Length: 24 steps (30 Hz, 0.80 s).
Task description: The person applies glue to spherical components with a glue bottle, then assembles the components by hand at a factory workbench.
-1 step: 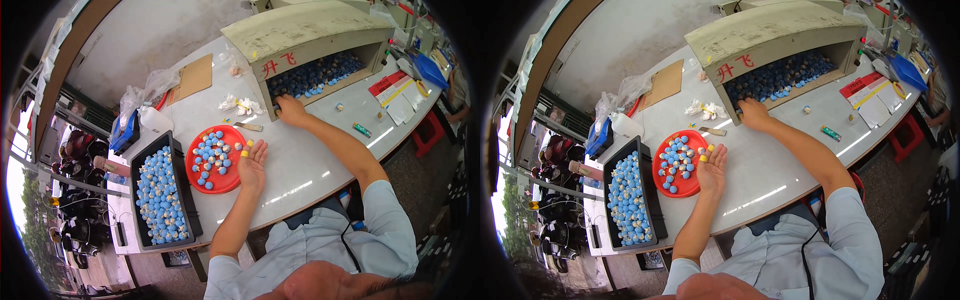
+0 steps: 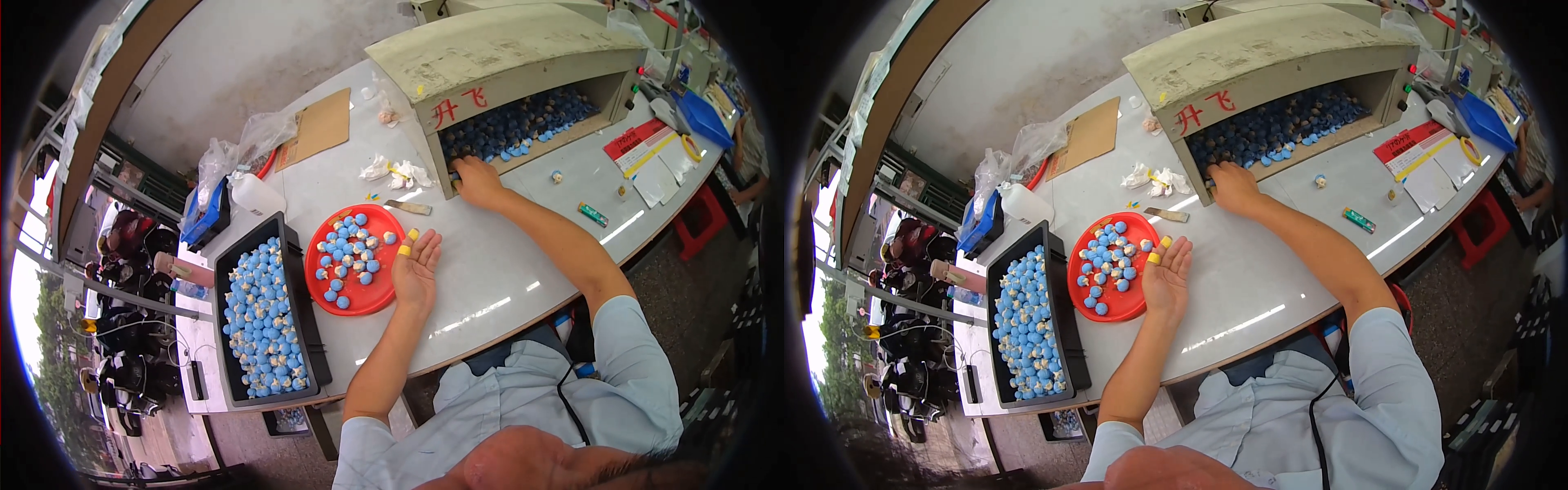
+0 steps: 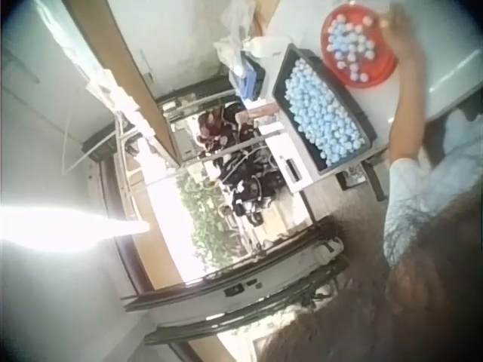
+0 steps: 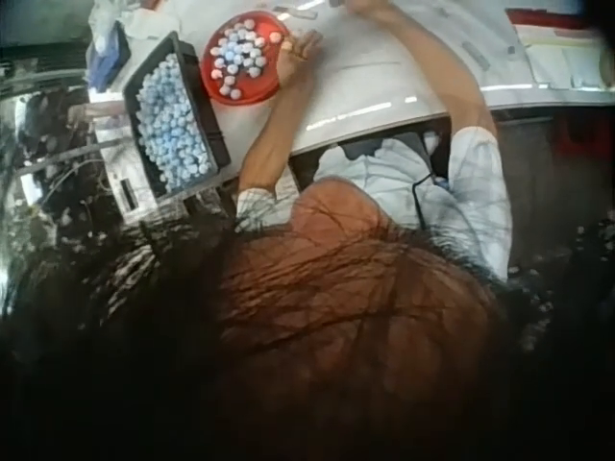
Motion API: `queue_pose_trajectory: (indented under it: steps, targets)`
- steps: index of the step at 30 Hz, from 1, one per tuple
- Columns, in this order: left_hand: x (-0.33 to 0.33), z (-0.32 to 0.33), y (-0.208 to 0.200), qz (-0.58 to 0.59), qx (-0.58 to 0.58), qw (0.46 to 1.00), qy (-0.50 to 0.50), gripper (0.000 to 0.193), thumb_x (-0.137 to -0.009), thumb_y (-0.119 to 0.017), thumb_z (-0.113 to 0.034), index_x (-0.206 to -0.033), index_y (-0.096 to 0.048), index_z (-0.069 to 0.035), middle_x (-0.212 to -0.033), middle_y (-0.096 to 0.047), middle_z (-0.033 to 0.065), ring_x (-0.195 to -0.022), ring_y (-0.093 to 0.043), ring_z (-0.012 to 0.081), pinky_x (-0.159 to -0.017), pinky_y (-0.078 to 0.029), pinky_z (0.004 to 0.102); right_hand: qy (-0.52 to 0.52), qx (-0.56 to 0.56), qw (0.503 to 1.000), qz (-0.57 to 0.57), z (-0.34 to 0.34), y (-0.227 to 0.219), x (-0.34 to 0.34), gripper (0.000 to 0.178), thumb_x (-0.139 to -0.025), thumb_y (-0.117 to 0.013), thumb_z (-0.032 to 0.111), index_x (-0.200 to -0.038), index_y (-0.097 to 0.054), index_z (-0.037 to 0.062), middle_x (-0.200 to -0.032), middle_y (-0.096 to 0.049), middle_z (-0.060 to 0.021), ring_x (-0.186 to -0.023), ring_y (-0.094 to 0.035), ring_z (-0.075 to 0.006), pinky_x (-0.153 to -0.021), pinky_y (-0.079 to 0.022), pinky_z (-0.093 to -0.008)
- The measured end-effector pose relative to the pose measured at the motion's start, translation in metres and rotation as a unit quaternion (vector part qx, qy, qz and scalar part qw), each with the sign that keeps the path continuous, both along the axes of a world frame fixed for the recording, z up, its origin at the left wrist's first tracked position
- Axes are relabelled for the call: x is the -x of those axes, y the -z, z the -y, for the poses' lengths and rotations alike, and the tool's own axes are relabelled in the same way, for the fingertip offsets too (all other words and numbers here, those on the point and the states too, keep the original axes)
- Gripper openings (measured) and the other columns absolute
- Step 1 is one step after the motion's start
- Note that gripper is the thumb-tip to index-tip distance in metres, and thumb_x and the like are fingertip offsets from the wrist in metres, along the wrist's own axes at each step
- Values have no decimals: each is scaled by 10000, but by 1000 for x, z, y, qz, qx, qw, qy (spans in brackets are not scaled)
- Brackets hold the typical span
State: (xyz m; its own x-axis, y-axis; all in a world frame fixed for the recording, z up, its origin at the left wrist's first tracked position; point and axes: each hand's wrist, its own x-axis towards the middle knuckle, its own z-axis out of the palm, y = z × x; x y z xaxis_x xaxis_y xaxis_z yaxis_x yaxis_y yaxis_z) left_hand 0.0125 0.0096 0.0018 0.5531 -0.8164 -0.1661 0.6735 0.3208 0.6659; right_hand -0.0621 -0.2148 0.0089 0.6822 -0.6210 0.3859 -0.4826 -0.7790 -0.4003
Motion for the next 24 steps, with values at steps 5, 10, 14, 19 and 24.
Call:
queue_pose_trajectory:
  steps: [5, 10, 14, 19, 24]
  targets:
    - [3, 2, -1, 50, -100, 992, 66, 280, -986, -418, -156, -1203, -462, 15, -1170, -569, 210, -1044, -611, 260, -885, -524, 324, -31, -115, 988, 99, -20, 0, 22, 256, -747, -643, 52, -997, -588, 41, -927, -608, -115, -873, -606, -272, -739, -498, -378]
    - [15, 3, -1, 48, -102, 981, 159, 321, -985, -474, -229, -1196, -495, 11, -1147, -599, 160, -994, -629, 218, -845, -539, 301, -192, -224, 942, 157, -86, 0, 63, 270, -763, -691, 72, -1001, -566, 46, -943, -588, -70, -770, -565, -148, -698, -468, -299]
    - [18, 5, 2, 97, -107, 968, 203, 337, -950, -559, -219, -1198, -518, 5, -1115, -629, 108, -937, -644, 174, -764, -555, 250, -234, -214, 936, 155, -99, 6, 80, 332, -750, -700, 52, -1047, -551, 41, -1041, -572, -101, -885, -561, -201, -759, -460, -302]
    - [10, 0, 5, 112, -151, 966, 175, 330, -919, -607, -136, -1210, -503, -23, -1086, -635, 92, -875, -644, 158, -730, -537, 231, -75, -141, 955, 250, -92, -17, 136, 405, -757, -691, 48, -1120, -513, 38, -1118, -526, -138, -1013, -526, -271, -843, -441, -347]
    - [18, 2, -4, 103, -154, 975, 122, 351, -900, -600, -33, -1219, -463, 21, -1124, -592, 120, -993, -631, 231, -820, -543, 245, 397, 131, 847, 327, -12, 7, 245, 511, -767, -709, 113, -1188, -444, -7, -1165, -487, -210, -1195, -394, -366, -1018, -314, -420]
